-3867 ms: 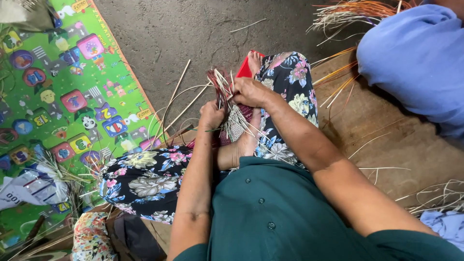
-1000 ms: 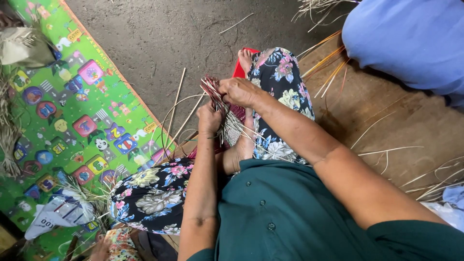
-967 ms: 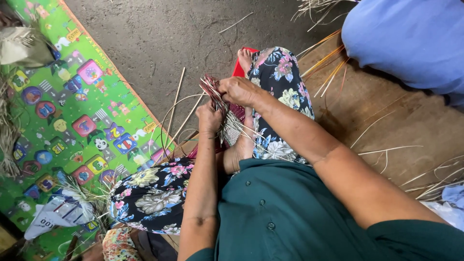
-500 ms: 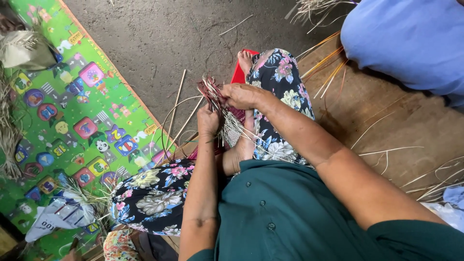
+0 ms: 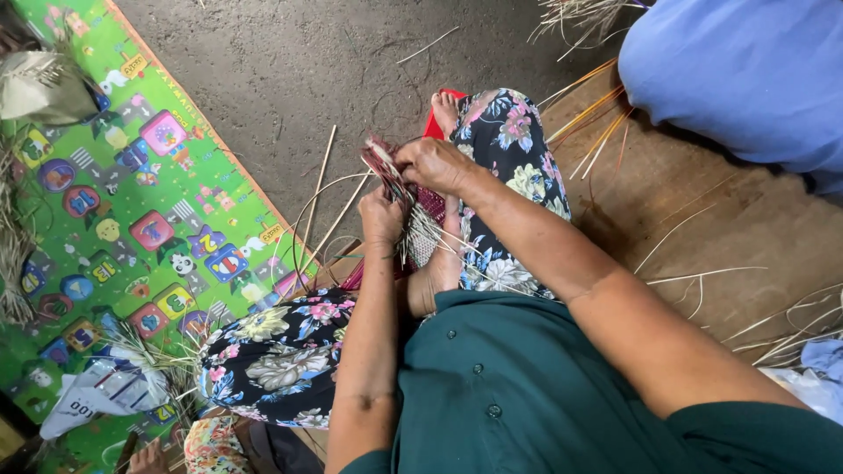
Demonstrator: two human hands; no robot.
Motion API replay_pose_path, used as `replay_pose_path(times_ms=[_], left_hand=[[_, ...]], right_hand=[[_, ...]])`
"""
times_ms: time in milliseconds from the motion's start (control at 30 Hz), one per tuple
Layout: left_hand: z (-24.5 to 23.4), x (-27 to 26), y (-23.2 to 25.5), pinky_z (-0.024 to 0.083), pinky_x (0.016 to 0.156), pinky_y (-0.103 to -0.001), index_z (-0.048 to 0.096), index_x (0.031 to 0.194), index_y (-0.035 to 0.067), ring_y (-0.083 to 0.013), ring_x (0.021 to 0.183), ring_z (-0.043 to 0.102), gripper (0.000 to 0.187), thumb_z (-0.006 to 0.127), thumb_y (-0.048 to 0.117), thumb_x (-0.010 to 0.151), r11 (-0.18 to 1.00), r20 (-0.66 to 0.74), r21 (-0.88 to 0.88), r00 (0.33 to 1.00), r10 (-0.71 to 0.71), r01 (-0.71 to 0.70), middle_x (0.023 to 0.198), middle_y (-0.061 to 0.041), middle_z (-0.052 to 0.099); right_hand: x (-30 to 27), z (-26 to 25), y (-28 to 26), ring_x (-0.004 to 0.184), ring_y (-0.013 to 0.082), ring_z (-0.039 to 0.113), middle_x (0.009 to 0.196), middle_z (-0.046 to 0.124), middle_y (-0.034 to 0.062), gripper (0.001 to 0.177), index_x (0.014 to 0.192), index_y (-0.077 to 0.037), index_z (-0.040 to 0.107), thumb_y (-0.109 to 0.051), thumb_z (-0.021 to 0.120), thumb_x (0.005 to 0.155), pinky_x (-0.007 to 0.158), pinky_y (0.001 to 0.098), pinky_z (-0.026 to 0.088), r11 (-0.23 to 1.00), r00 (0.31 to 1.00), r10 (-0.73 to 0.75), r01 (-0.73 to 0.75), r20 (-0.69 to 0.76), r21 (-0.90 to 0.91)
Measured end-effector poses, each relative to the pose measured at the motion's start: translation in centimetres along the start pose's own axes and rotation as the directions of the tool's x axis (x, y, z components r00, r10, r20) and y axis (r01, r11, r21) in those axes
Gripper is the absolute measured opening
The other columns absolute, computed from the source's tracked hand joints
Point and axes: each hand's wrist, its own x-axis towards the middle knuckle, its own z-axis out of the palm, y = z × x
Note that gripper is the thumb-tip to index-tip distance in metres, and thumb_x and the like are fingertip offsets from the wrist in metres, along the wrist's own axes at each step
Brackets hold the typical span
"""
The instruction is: Weaving long strands of natural fiber together to create a mat or basket.
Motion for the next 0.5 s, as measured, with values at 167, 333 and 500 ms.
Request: replay_pose_path(times_ms=[167, 333, 500], left_hand=[[0.8, 0.4, -1.6, 0.044, 0.056, -0.038, 0.060, 0.058, 0.010, -0.0313, 0.064, 0.057, 0.024, 0.061, 0.033, 0.068, 0.992, -0.110, 0.035, 0.986, 0.128, -0.125, 0.054, -0.010, 0.055], [0.6, 0.0, -1.4, 0.042, 0.057, -0.037, 0.062, 0.063, 0.008, -0.0203, 0.057, 0.056, 0.015, 0.058, 0.023, 0.068, 0.981, -0.006, -0.187, 0.999, -0.051, 0.049, 0.056, -0.012, 0.057], [0.1, -0.1, 0.0, 0.043, 0.058, -0.035, 0.063, 0.064, 0.009, -0.0193, 0.058, 0.055, 0.015, 0.058, 0.022, 0.067, 0.964, 0.077, -0.251, 0.994, -0.075, 0.092, 0.056, -0.011, 0.058]], right_hand=[[-0.2, -0.2, 0.8, 0.082, 0.0292, 0.059, 0.079, 0.063, 0.0063, 0.010, 0.076, -0.018, 0.065, -0.018, 0.058, 0.069, 0.073, 0.0401, 0.047, 1.000, 0.995, 0.003, -0.005, 0.101, 0.024], [-1.0, -0.7, -0.1, 0.083, 0.0351, 0.057, 0.080, 0.060, 0.0145, 0.007, 0.076, -0.009, 0.058, -0.015, 0.057, 0.071, 0.073, 0.0442, 0.044, 0.997, 0.985, -0.046, 0.035, 0.166, 0.073], [-2.0, -2.3, -1.2, 0.079, 0.0343, 0.058, 0.073, 0.060, 0.0139, 0.004, 0.070, -0.012, 0.062, -0.013, 0.060, 0.067, 0.071, 0.0418, 0.045, 0.995, 0.974, -0.103, 0.101, 0.203, 0.022]])
